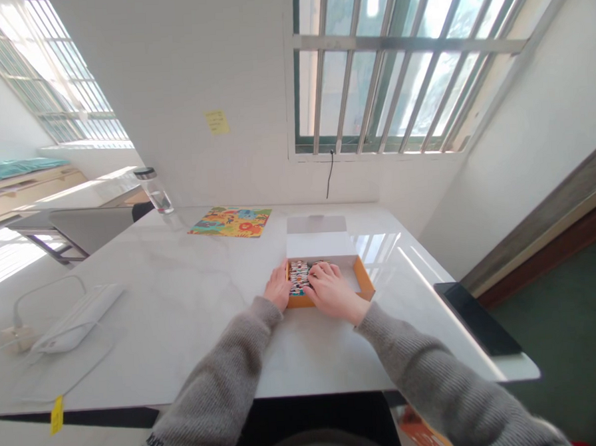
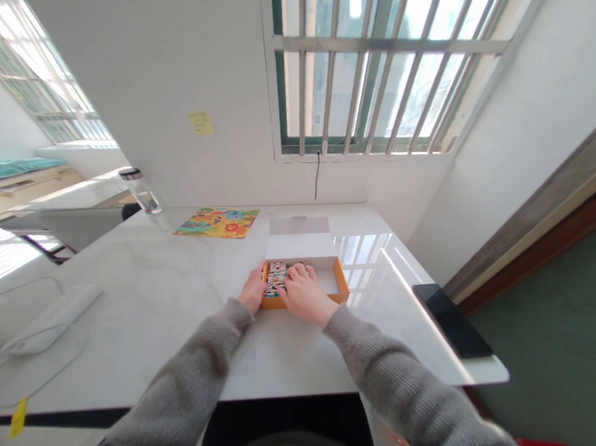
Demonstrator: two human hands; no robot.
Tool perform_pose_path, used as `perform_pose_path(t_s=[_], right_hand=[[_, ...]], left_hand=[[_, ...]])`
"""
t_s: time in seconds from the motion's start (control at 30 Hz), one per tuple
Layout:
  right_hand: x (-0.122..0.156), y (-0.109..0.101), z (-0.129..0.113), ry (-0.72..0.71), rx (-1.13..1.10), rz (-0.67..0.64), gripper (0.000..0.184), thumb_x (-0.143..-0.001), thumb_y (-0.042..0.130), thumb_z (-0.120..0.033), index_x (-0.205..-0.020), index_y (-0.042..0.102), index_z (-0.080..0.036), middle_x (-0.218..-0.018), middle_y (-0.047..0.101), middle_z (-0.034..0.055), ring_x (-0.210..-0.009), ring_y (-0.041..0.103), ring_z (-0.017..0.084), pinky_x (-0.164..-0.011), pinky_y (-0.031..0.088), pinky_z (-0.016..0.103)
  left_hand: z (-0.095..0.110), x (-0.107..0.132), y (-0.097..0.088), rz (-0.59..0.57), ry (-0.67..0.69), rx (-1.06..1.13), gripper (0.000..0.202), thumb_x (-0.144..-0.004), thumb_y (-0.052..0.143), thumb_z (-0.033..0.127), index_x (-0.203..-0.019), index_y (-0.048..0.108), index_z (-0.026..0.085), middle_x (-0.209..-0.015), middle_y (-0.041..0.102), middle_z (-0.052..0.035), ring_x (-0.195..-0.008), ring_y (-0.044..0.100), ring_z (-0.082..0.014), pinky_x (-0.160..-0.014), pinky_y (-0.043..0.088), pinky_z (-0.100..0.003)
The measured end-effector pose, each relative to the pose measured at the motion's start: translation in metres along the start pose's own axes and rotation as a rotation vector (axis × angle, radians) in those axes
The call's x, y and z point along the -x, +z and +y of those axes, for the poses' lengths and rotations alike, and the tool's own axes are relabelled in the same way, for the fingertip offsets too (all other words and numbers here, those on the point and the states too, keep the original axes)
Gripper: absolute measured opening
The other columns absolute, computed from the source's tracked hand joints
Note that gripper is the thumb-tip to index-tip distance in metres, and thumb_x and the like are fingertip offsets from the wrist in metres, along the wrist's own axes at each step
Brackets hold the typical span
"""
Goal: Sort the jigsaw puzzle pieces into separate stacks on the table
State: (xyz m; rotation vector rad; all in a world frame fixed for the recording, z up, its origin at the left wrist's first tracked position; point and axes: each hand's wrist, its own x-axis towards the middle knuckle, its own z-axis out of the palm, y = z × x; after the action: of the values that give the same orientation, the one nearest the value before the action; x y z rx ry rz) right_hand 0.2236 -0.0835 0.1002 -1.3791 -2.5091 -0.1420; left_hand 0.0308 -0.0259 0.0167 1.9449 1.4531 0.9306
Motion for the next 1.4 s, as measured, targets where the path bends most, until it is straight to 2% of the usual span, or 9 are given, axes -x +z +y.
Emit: perform_pose_path(t_s=[0.17, 0.4, 0.6, 0.8, 1.0, 1.13, 1.23, 1.3, 1.4], right_hand=[[0.001, 0.008, 0.001, -0.006, -0.046, 0.001, 0.030, -0.102, 0.043, -0.037, -0.103, 0.066, -0.018, -0.114, 0.062, 0.0123, -0.122, 0.043, 0.028, -0.105, 0.030, 0.046], [0.005, -0.011, 0.027, -0.036, -0.176, 0.015, 0.032, -0.102, 0.039, -0.031, -0.122, 0.063, -0.023, -0.123, 0.063, 0.0096, -0.119, 0.050, 0.025, -0.105, 0.037, 0.045], [0.031, -0.001, 0.094, 0.236, -0.305, 0.337, 0.037, -0.097, 0.043, -0.031, -0.128, 0.061, -0.021, -0.133, 0.055, 0.0145, -0.127, 0.048, 0.029, -0.111, 0.038, 0.051], [0.048, 0.025, 0.125, 0.344, -0.689, 0.203, 0.052, -0.087, 0.050, -0.031, -0.139, 0.053, -0.026, -0.151, 0.041, 0.0099, -0.144, 0.035, 0.026, -0.120, 0.030, 0.048], [0.051, 0.027, 0.138, 0.448, -0.867, 0.238, 0.060, -0.071, 0.046, -0.017, -0.127, 0.065, -0.029, -0.154, 0.041, 0.0033, -0.147, 0.031, 0.024, -0.119, 0.030, 0.047], [0.052, 0.026, 0.154, 0.566, -0.818, 0.352, 0.052, -0.072, 0.046, -0.019, -0.119, 0.068, -0.025, -0.150, 0.048, 0.0050, -0.142, 0.039, 0.025, -0.119, 0.029, 0.047], [0.055, 0.025, 0.163, 0.643, -0.726, 0.474, 0.043, -0.078, 0.046, -0.025, -0.115, 0.068, -0.020, -0.135, 0.061, 0.0106, -0.129, 0.052, 0.028, -0.113, 0.037, 0.050], [0.056, 0.023, 0.164, 0.599, -0.593, 0.568, 0.039, -0.081, 0.045, -0.026, -0.111, 0.069, -0.018, -0.125, 0.066, 0.0123, -0.121, 0.057, 0.028, -0.107, 0.042, 0.048], [0.055, 0.019, 0.157, 0.504, -0.294, 0.678, 0.033, -0.084, 0.045, -0.022, -0.105, 0.069, -0.018, -0.116, 0.068, 0.0119, -0.113, 0.058, 0.027, -0.104, 0.041, 0.048]], left_hand=[[-0.003, -0.002, 0.001, -0.010, 0.003, -0.018, 0.073, -0.083, 0.045, 0.015, -0.153, 0.025, 0.014, -0.150, 0.040, -0.0180, -0.139, 0.038, -0.0300, -0.117, 0.031, -0.048], [-0.002, -0.002, 0.000, -0.009, -0.016, -0.020, 0.072, -0.084, 0.046, 0.015, -0.153, 0.027, 0.012, -0.148, 0.043, -0.0194, -0.138, 0.040, -0.0318, -0.117, 0.032, -0.048], [-0.001, 0.000, 0.000, -0.001, 0.001, -0.040, 0.067, -0.088, 0.041, 0.016, -0.153, 0.026, 0.011, -0.145, 0.045, -0.0201, -0.138, 0.040, -0.0307, -0.117, 0.032, -0.048], [0.006, 0.002, 0.001, 0.015, -0.017, -0.050, 0.066, -0.089, 0.038, 0.017, -0.153, 0.027, 0.013, -0.145, 0.047, -0.0173, -0.137, 0.042, -0.0276, -0.118, 0.031, -0.044], [0.021, -0.005, 0.009, -0.006, -0.003, -0.062, 0.064, -0.091, 0.034, 0.022, -0.155, 0.024, 0.014, -0.148, 0.045, -0.0163, -0.137, 0.043, -0.0271, -0.117, 0.032, -0.044], [0.037, -0.021, 0.020, -0.044, -0.006, -0.102, 0.063, -0.093, 0.029, 0.024, -0.155, 0.024, 0.013, -0.150, 0.044, -0.0170, -0.137, 0.043, -0.0265, -0.118, 0.030, -0.043], [0.047, -0.037, 0.029, -0.069, -0.016, -0.125, 0.062, -0.093, 0.029, 0.024, -0.154, 0.025, 0.015, -0.151, 0.044, -0.0155, -0.138, 0.042, -0.0262, -0.117, 0.030, -0.045], [0.052, -0.049, 0.036, -0.074, -0.024, -0.132, 0.061, -0.093, 0.028, 0.025, -0.154, 0.026, 0.018, -0.151, 0.044, -0.0139, -0.138, 0.043, -0.0259, -0.116, 0.032, -0.045], [0.056, -0.064, 0.045, -0.074, -0.023, -0.143, 0.061, -0.093, 0.028, 0.025, -0.154, 0.025, 0.019, -0.151, 0.044, -0.0136, -0.137, 0.044, -0.0262, -0.114, 0.033, -0.046]])
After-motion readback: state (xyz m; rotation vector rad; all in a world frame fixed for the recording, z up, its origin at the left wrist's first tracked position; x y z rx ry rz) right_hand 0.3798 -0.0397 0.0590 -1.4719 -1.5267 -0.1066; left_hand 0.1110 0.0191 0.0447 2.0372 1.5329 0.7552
